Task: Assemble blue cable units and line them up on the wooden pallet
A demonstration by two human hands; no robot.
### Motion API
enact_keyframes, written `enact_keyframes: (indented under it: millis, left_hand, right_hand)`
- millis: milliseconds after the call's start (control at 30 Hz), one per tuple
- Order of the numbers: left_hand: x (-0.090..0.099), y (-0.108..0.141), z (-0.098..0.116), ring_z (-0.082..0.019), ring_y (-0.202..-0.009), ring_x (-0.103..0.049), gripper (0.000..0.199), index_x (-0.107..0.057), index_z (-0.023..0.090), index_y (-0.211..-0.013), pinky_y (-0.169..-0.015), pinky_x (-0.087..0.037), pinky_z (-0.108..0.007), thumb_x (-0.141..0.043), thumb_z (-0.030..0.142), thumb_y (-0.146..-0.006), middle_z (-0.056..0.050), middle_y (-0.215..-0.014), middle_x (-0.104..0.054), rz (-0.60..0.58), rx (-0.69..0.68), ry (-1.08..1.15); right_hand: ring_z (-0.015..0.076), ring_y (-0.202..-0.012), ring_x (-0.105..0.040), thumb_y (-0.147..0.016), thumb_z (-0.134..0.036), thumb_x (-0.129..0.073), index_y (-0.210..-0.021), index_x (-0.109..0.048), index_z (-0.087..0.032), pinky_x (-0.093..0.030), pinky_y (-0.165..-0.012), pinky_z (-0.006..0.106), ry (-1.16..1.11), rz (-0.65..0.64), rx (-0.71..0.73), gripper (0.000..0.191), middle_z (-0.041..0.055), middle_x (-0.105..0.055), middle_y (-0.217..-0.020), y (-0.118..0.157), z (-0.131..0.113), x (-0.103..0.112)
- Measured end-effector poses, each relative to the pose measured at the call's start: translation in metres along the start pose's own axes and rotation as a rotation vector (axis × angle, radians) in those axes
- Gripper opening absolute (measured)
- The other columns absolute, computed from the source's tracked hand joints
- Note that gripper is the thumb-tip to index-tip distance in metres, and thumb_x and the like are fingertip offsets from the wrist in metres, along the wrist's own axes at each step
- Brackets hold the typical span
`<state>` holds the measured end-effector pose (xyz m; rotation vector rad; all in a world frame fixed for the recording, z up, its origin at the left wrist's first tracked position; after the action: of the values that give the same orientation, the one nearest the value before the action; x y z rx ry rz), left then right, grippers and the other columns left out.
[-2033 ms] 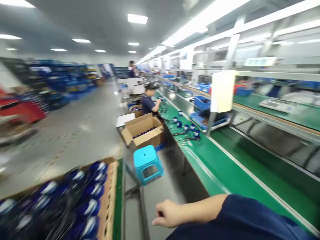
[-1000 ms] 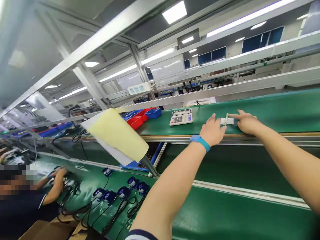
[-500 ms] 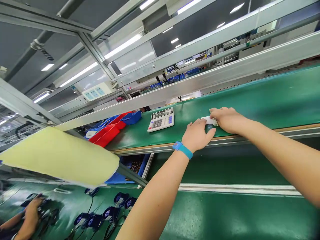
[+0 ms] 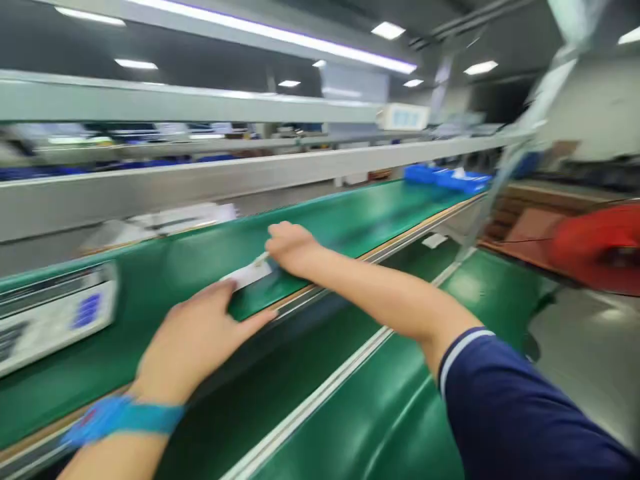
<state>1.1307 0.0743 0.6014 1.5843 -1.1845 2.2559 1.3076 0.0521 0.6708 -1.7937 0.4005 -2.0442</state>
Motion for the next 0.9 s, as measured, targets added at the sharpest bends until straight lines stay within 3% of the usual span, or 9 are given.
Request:
enact_keyframes:
  millis: [33,100,200,300,467,533,667,767,900]
  left_hand:
    - [-0.001,-0.002,-0.001,-0.039,-0.102,-0.067,0.074,-0.064,0.022,-0.123,-0.089,-0.056,-0.051,-0.059,0.079,-0.076,-0.008,-0.112,-0.072,0.019,0.032,-0.019]
    - [-0.004,-0.003,0.002,-0.036,-0.115,-0.064,0.072,-0.062,0.02,-0.128,-0.1,-0.053,-0.048,-0.061,0.073,-0.079,-0.01,-0.125,-0.069,-0.041,-0.062,0.02]
    - [-0.005,-0.002,0.004,-0.032,-0.136,-0.051,0.073,-0.059,0.017,-0.135,-0.116,-0.042,-0.046,-0.064,0.067,-0.082,-0.012,-0.146,-0.057,-0.058,-0.087,0.013]
    - [-0.006,-0.001,0.002,-0.03,-0.143,-0.044,0.076,-0.057,0.016,-0.14,-0.118,-0.039,-0.047,-0.062,0.068,-0.084,-0.012,-0.151,-0.051,-0.074,-0.052,-0.037]
    - [-0.008,0.0,0.002,-0.031,-0.147,-0.038,0.077,-0.052,0.023,-0.148,-0.117,-0.039,-0.048,-0.058,0.07,-0.087,-0.011,-0.153,-0.049,-0.125,-0.096,-0.028]
    - [-0.008,0.001,0.002,-0.032,-0.149,-0.034,0.08,-0.046,0.024,-0.152,-0.118,-0.038,-0.049,-0.057,0.071,-0.088,-0.012,-0.155,-0.046,-0.154,-0.1,-0.031]
    - [-0.008,0.003,0.0,-0.035,-0.154,-0.019,0.086,-0.038,0.025,-0.157,-0.119,-0.034,-0.053,-0.055,0.074,-0.087,-0.017,-0.157,-0.042,-0.242,-0.041,-0.072]
    - [-0.006,0.004,0.001,-0.035,-0.155,-0.017,0.089,-0.033,0.026,-0.159,-0.122,-0.03,-0.052,-0.058,0.072,-0.086,-0.017,-0.154,-0.046,-0.284,-0.038,-0.062]
    - [-0.005,0.004,0.003,-0.036,-0.153,-0.024,0.091,-0.032,0.027,-0.159,-0.121,-0.031,-0.054,-0.065,0.068,-0.084,-0.016,-0.16,-0.038,-0.256,-0.053,-0.039]
  right_hand:
    - [0.0188,-0.104,-0.056,-0.097,-0.009,-0.051,-0.093,-0.065,-0.012,-0.045,-0.089,0.029,-0.019,0.088,-0.062,0.015,0.0094,-0.064,-0.105,0.0,0.006,0.003]
    - [0.0182,-0.1,-0.06,-0.105,-0.023,-0.046,-0.093,-0.062,-0.014,-0.048,-0.087,0.029,-0.104,0.237,-0.179,0.022,0.0082,-0.065,-0.101,-0.003,0.011,0.004]
    - [0.0163,-0.071,-0.064,-0.101,-0.045,-0.055,-0.088,-0.052,-0.019,-0.053,-0.065,0.027,-0.665,0.348,-0.384,0.029,-0.0009,-0.062,-0.074,-0.01,0.007,-0.007]
    - [0.0165,-0.052,-0.062,-0.088,-0.042,-0.075,-0.079,-0.045,-0.022,-0.05,-0.048,0.026,-1.202,0.206,-0.455,0.037,-0.0067,-0.055,-0.056,-0.022,-0.009,-0.028]
    - [0.0171,-0.046,-0.062,-0.097,-0.028,-0.063,-0.074,-0.053,-0.019,-0.053,-0.045,0.025,-1.483,-0.006,-0.567,0.027,-0.0033,-0.055,-0.048,-0.029,-0.016,-0.048]
    - [0.015,-0.045,-0.061,-0.096,-0.026,-0.064,-0.076,-0.056,-0.016,-0.055,-0.048,0.024,-1.559,-0.061,-0.562,0.024,-0.0015,-0.059,-0.051,-0.029,-0.015,-0.052]
    - [0.0108,-0.044,-0.056,-0.079,-0.013,-0.081,-0.072,-0.057,-0.016,-0.053,-0.047,0.02,-1.542,-0.011,-0.525,0.025,-0.0052,-0.056,-0.048,-0.028,-0.01,-0.058]
    - [0.0128,-0.045,-0.058,-0.083,-0.014,-0.074,-0.065,-0.057,-0.015,-0.051,-0.045,0.02,-1.399,-0.031,-0.485,0.025,-0.0034,-0.055,-0.047,-0.033,-0.01,-0.061]
    - [0.0152,-0.043,-0.059,-0.088,-0.019,-0.062,-0.058,-0.055,-0.016,-0.05,-0.04,0.024,-1.242,-0.069,-0.384,0.03,-0.0004,-0.057,-0.05,-0.044,-0.015,-0.062]
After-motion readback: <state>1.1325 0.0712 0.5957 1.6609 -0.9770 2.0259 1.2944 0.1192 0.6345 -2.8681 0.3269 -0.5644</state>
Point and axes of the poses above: each hand's wrist, its own y-axis away from the middle knuckle, its own x-axis out of the back of the hand, z = x × y, the point moved 3 cm from there along -y, towards the middle knuckle
